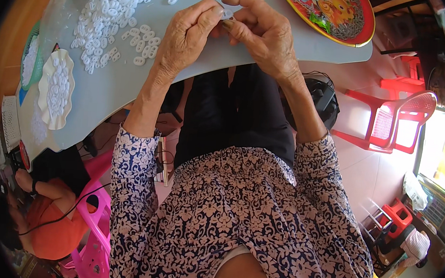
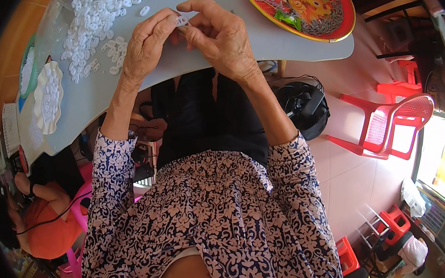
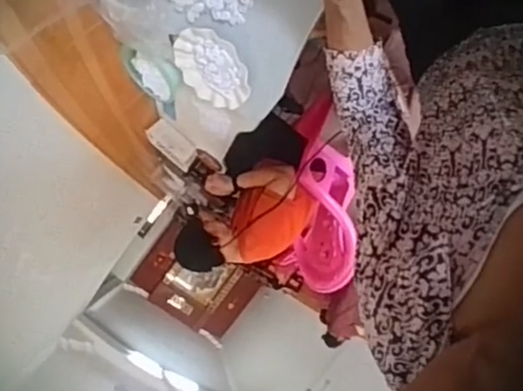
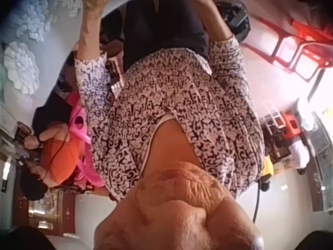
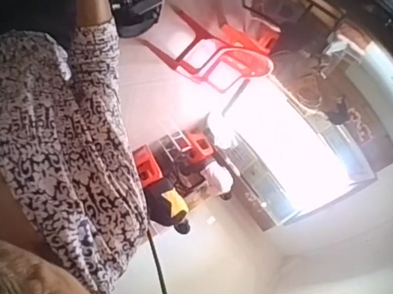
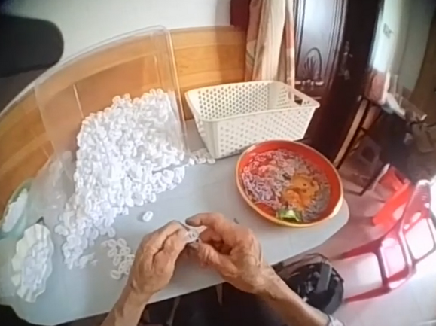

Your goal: Assembling small white plastic components by hand at a table.

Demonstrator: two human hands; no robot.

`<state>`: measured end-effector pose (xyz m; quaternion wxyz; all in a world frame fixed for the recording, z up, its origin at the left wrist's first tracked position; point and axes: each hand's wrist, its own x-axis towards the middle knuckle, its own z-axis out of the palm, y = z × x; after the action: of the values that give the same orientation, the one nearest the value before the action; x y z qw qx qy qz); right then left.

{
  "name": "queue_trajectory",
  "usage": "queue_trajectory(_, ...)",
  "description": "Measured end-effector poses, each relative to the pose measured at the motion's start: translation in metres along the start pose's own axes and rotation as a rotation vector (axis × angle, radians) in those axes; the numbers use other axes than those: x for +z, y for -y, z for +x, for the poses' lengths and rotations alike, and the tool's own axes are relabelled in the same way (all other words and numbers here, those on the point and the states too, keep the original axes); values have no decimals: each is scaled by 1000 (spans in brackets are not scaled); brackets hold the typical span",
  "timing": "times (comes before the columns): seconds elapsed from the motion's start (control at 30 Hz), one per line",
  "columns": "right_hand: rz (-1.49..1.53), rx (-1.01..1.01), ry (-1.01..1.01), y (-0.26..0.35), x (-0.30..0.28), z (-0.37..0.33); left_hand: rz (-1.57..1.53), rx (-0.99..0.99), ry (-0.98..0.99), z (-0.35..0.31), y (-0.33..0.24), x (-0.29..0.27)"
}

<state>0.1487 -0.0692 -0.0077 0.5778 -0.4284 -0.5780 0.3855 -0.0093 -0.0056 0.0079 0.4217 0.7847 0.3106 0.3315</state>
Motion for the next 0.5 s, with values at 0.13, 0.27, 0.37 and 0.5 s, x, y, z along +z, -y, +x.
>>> queue_trajectory(0.13, -1, 16, 1, -2, 0, 0, -17, 6, 18, 1, 3, 3)
queue_trajectory(0.27, -18, -21, -28, -3, 0, -1, -26, 27, 19, 1, -2, 2)
queue_trajectory(0.37, -47, 16, -22, -1, -3, 1, -61, 13, -23, 1, 3, 2)
queue_trajectory(0.5, 73, -30, -19, -6, 1, 1, -130, -32, -27, 1, 4, 1)
